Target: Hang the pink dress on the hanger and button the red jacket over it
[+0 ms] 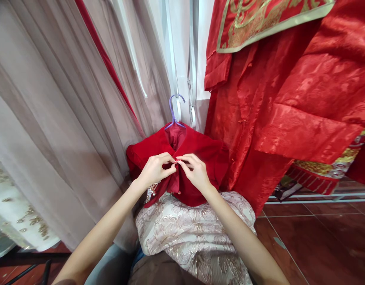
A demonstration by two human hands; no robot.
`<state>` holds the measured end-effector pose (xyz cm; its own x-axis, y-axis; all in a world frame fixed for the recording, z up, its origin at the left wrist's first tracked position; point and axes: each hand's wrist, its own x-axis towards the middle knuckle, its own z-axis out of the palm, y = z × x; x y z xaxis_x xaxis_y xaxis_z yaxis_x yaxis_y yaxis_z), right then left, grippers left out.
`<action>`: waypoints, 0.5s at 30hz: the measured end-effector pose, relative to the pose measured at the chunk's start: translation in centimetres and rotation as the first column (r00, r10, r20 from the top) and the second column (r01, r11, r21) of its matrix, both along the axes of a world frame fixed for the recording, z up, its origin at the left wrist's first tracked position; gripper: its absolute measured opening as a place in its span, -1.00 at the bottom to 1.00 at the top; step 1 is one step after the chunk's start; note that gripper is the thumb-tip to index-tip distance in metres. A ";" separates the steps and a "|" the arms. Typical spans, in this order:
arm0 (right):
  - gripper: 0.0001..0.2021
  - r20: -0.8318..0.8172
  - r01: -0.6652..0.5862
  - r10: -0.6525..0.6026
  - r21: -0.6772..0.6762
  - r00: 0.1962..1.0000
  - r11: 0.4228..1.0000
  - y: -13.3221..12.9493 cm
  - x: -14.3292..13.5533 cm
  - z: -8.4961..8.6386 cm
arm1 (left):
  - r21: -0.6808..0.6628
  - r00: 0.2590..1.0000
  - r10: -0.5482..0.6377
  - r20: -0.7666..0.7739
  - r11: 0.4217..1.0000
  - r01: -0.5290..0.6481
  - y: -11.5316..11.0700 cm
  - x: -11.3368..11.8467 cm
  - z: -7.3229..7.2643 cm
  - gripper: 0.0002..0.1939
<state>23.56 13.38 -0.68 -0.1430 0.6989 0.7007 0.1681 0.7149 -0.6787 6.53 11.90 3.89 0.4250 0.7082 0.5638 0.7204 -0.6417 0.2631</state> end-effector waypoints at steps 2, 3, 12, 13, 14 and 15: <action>-0.80 0.001 0.007 -0.007 0.005 1.000 1.000 0.0 -0.1 -0.2 | -0.011 1.000 -0.021 0.023 1.000 0.021 0.2 -0.1 -0.1 -0.89; -0.80 0.004 0.010 -0.010 0.012 1.000 1.000 0.0 -0.2 -0.2 | -0.016 0.999 -0.030 0.033 0.999 0.030 0.4 -0.2 -0.2 -0.89; -0.76 0.056 -0.022 0.022 0.007 0.998 1.000 -0.1 0.2 -0.1 | -0.074 0.997 -0.077 0.027 0.994 0.079 0.5 -0.4 0.3 -0.92; -0.76 0.058 -0.031 0.030 0.006 0.998 1.000 -0.1 0.2 0.0 | -0.069 0.997 -0.080 0.010 0.994 0.081 0.5 -0.4 0.5 -0.92; -0.76 0.059 -0.035 0.034 0.009 0.998 0.999 -0.1 0.3 0.0 | -0.060 0.997 -0.079 -0.009 0.995 0.079 0.5 -0.4 0.6 -0.93; -0.77 0.059 -0.034 0.033 0.014 0.998 0.999 0.0 0.3 0.0 | -0.050 0.997 -0.075 -0.027 0.996 0.074 0.5 -0.3 0.7 -0.93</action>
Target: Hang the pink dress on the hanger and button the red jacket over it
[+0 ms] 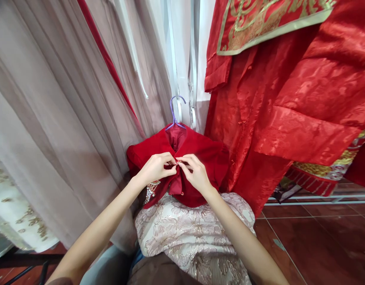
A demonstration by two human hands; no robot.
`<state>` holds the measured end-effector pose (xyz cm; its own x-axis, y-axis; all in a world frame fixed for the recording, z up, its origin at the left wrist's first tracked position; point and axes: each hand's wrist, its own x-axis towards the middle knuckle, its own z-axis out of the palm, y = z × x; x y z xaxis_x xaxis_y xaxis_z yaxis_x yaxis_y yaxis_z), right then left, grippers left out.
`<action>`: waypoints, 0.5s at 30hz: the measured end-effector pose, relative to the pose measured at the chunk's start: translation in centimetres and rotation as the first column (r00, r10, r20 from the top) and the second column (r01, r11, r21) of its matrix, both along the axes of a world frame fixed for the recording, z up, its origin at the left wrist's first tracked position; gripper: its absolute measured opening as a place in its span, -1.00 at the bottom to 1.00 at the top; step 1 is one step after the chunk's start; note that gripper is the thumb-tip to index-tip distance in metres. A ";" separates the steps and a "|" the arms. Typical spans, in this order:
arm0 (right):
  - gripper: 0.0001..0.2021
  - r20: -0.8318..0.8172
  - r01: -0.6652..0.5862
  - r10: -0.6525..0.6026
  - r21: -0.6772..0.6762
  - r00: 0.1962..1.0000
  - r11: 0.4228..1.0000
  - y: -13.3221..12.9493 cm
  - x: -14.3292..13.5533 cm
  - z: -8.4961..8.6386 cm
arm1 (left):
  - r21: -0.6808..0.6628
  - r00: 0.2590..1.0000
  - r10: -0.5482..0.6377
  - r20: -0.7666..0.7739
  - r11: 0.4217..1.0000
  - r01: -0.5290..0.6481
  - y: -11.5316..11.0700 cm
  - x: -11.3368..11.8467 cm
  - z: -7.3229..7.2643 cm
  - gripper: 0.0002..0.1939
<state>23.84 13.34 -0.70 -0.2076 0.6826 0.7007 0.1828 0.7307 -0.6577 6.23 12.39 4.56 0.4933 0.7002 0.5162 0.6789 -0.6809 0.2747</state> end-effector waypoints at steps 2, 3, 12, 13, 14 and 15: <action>-0.78 -0.004 0.009 -0.009 0.015 1.000 1.000 0.1 -0.1 0.0 | 0.019 1.000 0.013 -0.026 1.000 -0.012 0.0 0.1 0.1 -0.94; -0.78 -0.006 0.013 -0.013 0.020 1.000 1.000 0.1 -0.1 -0.1 | 0.023 0.999 0.018 -0.034 1.000 -0.017 0.0 0.2 0.0 -0.94; -0.77 -0.014 0.029 -0.029 0.016 0.999 0.999 0.2 -0.3 -0.4 | 0.011 1.000 0.022 -0.021 1.000 -0.022 0.3 0.3 -0.6 -0.91; -0.77 -0.015 0.031 -0.031 0.014 0.999 0.999 0.2 -0.3 -0.5 | 0.010 1.000 0.016 -0.011 1.000 -0.016 0.3 0.3 -0.7 -0.90; -0.77 -0.017 0.033 -0.033 0.012 0.999 0.999 0.2 -0.4 -0.6 | 0.010 1.000 0.012 0.000 1.000 -0.012 0.4 0.3 -0.8 -0.90; -0.77 -0.018 0.033 -0.033 0.010 0.999 0.999 0.3 -0.4 -0.6 | 0.011 1.000 0.006 0.009 1.000 -0.006 0.4 0.2 -0.9 -0.90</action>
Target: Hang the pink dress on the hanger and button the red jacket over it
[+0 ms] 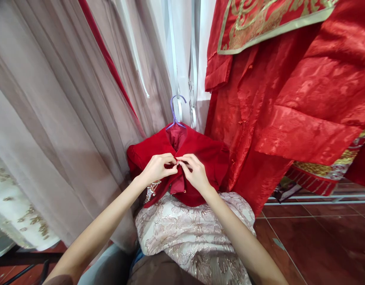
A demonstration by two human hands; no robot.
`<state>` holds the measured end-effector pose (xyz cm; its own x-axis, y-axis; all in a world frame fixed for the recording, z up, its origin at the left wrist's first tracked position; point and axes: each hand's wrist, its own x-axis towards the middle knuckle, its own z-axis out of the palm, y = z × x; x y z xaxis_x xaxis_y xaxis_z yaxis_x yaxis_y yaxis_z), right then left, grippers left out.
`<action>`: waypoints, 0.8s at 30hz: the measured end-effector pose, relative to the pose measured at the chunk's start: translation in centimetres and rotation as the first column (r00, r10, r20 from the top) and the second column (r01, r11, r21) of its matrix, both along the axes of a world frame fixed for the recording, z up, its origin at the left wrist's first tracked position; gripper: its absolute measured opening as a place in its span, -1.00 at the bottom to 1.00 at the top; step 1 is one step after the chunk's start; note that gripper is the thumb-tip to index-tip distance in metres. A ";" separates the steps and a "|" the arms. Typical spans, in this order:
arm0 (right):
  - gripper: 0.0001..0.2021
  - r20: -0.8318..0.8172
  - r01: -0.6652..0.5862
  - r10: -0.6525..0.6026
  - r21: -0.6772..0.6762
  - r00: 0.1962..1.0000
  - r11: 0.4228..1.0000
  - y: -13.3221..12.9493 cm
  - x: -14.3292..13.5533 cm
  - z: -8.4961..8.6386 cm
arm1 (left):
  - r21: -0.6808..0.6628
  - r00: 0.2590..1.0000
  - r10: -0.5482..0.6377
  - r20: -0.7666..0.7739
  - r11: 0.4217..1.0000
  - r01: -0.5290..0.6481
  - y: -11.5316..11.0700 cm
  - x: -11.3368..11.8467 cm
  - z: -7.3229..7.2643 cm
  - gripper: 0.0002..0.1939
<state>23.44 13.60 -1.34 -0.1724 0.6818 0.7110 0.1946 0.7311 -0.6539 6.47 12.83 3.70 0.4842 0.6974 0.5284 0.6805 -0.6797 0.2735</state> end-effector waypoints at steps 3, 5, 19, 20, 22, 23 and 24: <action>-0.78 -0.008 -0.002 0.002 -0.001 1.000 1.000 0.1 -0.1 -0.1 | 0.016 1.000 -0.011 0.012 1.000 0.011 0.2 0.0 -0.2 -0.90; -0.79 -0.008 -0.013 0.013 0.002 1.000 1.000 0.3 -0.1 0.1 | 0.020 1.000 -0.011 0.006 1.000 0.011 0.2 0.0 -0.4 -0.90; -0.53 0.045 0.072 -0.060 -0.363 0.997 0.929 -3.8 -0.8 -3.4 | -0.347 0.750 0.267 0.605 0.937 -0.054 -2.3 0.8 -4.4 -0.57; -0.56 0.029 0.083 -0.078 -0.370 0.997 0.925 -4.1 -0.7 -3.0 | -0.396 0.720 0.273 0.638 0.918 0.003 -2.4 0.9 -4.8 -0.55; -0.60 -0.036 0.092 -0.112 -0.361 0.993 0.928 -4.9 -0.4 -1.6 | -0.479 0.654 0.319 0.686 0.875 0.075 -2.7 1.0 -5.3 -0.53; -0.61 -0.077 0.074 -0.107 -0.351 0.991 0.933 -5.4 -0.2 -0.8 | -0.514 0.611 0.348 0.711 0.850 0.114 -3.1 1.1 -5.4 -0.51; -0.63 -0.113 0.030 -0.073 -0.343 0.991 0.939 -5.9 -0.1 0.0 | -0.541 0.560 0.371 0.741 0.823 0.171 -3.5 1.2 -5.4 -0.49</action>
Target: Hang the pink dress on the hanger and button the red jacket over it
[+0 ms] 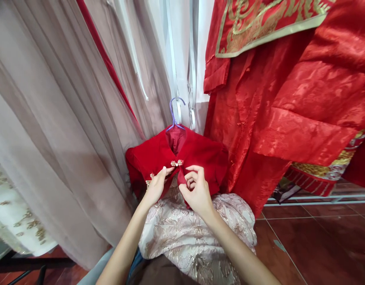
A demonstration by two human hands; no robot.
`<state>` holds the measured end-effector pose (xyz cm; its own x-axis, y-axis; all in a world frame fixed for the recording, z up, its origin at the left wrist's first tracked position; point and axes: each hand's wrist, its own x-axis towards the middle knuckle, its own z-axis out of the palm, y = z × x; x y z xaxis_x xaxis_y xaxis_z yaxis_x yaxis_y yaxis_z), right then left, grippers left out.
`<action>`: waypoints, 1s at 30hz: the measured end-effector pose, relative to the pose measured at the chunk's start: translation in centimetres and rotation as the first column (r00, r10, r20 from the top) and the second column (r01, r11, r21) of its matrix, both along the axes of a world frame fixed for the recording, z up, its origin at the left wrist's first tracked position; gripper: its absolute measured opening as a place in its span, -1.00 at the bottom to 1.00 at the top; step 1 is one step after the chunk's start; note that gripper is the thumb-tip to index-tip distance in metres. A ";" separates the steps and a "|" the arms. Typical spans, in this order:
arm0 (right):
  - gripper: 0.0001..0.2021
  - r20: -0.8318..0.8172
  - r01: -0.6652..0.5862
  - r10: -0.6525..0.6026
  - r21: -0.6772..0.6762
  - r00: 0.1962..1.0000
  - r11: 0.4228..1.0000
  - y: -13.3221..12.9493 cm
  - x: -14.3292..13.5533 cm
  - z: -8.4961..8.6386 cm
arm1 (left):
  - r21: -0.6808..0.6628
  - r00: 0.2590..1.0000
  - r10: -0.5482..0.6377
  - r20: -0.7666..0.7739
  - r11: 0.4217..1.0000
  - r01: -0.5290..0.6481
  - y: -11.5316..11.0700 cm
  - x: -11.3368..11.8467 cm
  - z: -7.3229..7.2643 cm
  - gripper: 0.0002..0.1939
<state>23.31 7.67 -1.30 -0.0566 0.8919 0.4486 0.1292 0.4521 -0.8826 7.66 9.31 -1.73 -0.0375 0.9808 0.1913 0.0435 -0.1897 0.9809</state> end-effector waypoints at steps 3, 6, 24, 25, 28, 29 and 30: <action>-0.66 -0.025 -0.227 0.227 -0.020 0.974 0.974 -1.3 0.1 1.7 | -0.112 0.957 -0.086 0.279 0.986 0.122 -2.0 0.3 0.3 -0.38; -0.73 0.037 -0.346 0.351 -0.092 0.936 0.934 -1.5 -0.4 1.4 | -0.168 0.889 -0.043 0.456 0.977 0.134 -4.0 0.2 0.1 -0.36; -0.85 0.292 -0.119 0.105 0.032 0.951 0.992 -0.3 -2.9 -3.5 | 0.213 0.786 0.618 0.001 0.768 -0.604 -3.5 -1.7 -4.9 -0.73; -0.85 0.305 -0.128 0.114 0.025 0.945 0.991 -0.3 -2.8 -3.5 | 0.236 0.777 0.628 -0.033 0.761 -0.605 -3.2 -1.9 -4.8 -0.74; -0.86 0.341 -0.143 0.135 -0.001 0.931 0.990 -0.3 -2.7 -3.3 | 0.244 0.778 0.622 -0.093 0.772 -0.588 -2.4 -2.0 -4.3 -0.74; -0.87 0.350 -0.146 0.138 -0.003 0.927 0.989 -0.4 -2.7 -3.2 | 0.243 0.773 0.625 -0.103 0.770 -0.590 -2.2 -1.9 -4.2 -0.73; -0.88 0.355 -0.148 0.139 -0.002 0.924 0.989 -0.4 -2.7 -3.2 | 0.245 0.766 0.634 -0.111 0.764 -0.597 -2.1 -1.9 -4.1 -0.74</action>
